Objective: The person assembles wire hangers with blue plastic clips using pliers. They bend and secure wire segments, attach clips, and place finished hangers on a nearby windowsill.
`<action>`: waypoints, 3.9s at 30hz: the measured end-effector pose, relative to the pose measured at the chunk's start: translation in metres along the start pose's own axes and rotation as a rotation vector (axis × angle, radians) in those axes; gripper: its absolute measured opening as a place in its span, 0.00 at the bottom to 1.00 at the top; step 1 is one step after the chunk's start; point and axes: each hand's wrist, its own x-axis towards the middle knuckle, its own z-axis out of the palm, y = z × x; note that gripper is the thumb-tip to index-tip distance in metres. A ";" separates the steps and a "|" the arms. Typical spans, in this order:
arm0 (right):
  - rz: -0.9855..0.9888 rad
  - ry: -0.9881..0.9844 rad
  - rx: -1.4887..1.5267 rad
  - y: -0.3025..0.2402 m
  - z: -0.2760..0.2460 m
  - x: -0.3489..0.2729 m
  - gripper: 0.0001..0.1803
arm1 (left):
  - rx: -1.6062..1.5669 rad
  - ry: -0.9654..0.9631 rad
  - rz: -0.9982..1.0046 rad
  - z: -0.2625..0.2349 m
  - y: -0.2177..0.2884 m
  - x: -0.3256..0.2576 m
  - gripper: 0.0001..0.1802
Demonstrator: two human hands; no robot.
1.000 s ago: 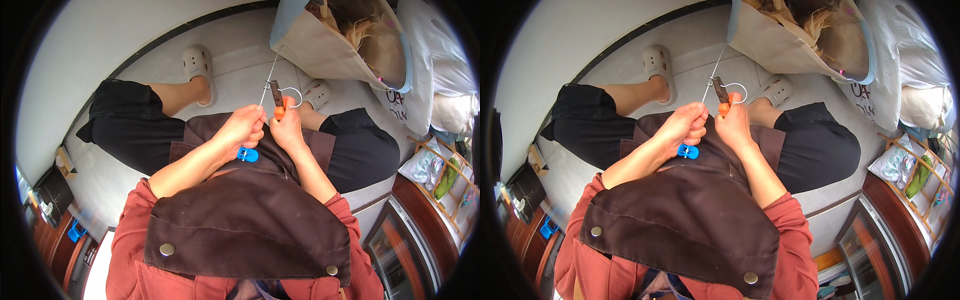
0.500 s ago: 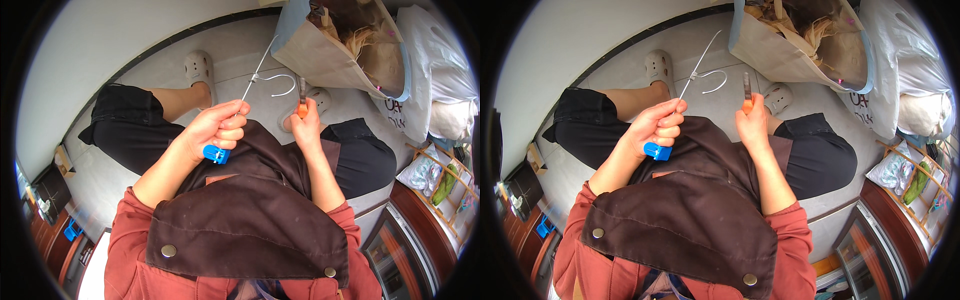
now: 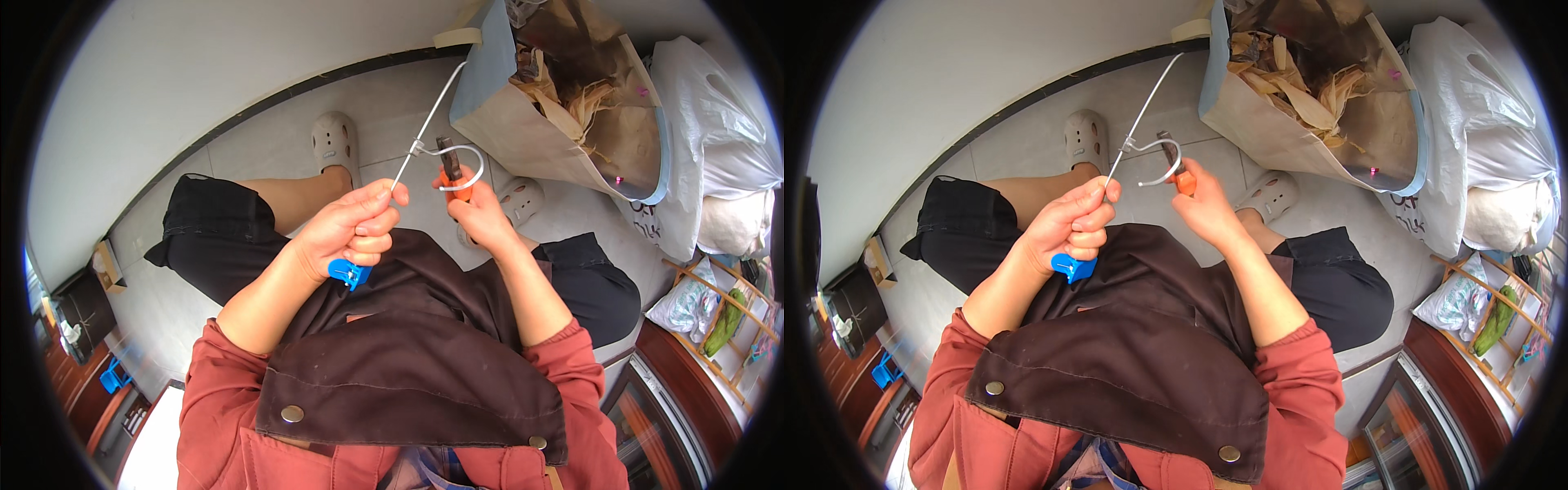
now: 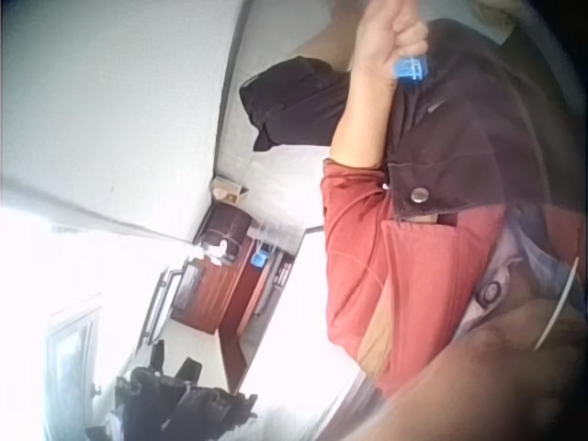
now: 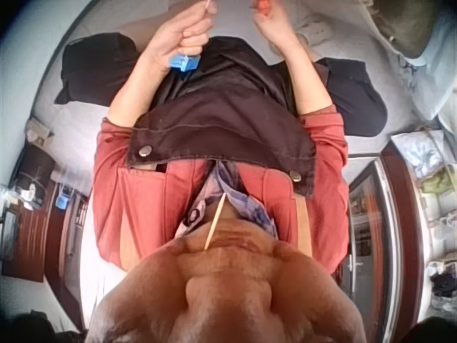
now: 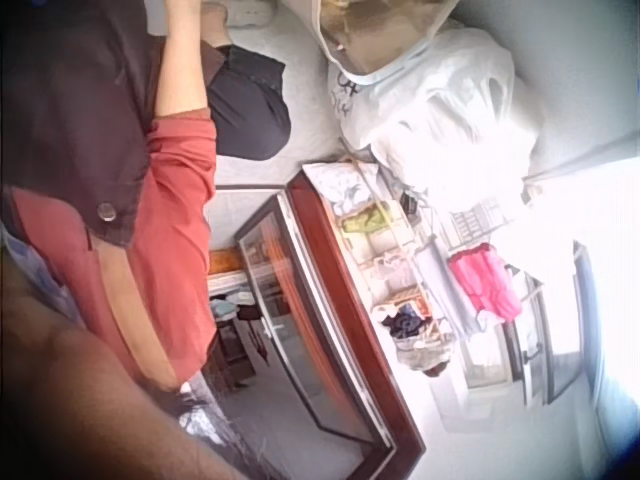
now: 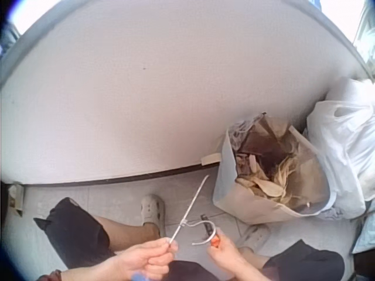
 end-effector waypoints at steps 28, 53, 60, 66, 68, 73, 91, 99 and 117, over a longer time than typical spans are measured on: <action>0.083 -0.063 -0.059 -0.033 0.000 -0.098 0.21 | 1.099 0.096 -0.280 0.027 -0.010 -0.012 0.14; 0.388 -0.124 0.698 -0.015 0.025 -0.111 0.20 | 1.481 0.578 0.664 -0.015 -0.075 0.033 0.30; 0.337 -0.227 0.885 -0.014 0.028 -0.110 0.18 | 1.369 0.441 0.710 -0.026 -0.073 0.039 0.29; 0.261 -0.336 1.177 -0.032 0.036 -0.106 0.19 | 1.264 0.365 0.802 -0.016 -0.057 0.043 0.30; 0.222 -0.383 1.234 -0.034 0.038 -0.104 0.21 | 1.185 0.351 0.781 -0.012 -0.055 0.042 0.31; 0.113 -0.491 1.305 -0.035 0.043 -0.102 0.22 | 1.070 0.318 0.769 -0.005 -0.056 0.041 0.32; 0.268 -0.394 1.212 -0.012 -0.006 -0.115 0.21 | 1.476 -0.013 0.275 0.000 -0.037 0.043 0.17; 0.336 -0.190 0.791 -0.011 0.014 -0.164 0.25 | 1.445 -0.096 0.206 -0.007 -0.059 0.021 0.18; 0.274 0.134 -0.327 0.063 0.044 -0.058 0.17 | 1.428 0.462 -0.088 -0.077 -0.054 0.050 0.17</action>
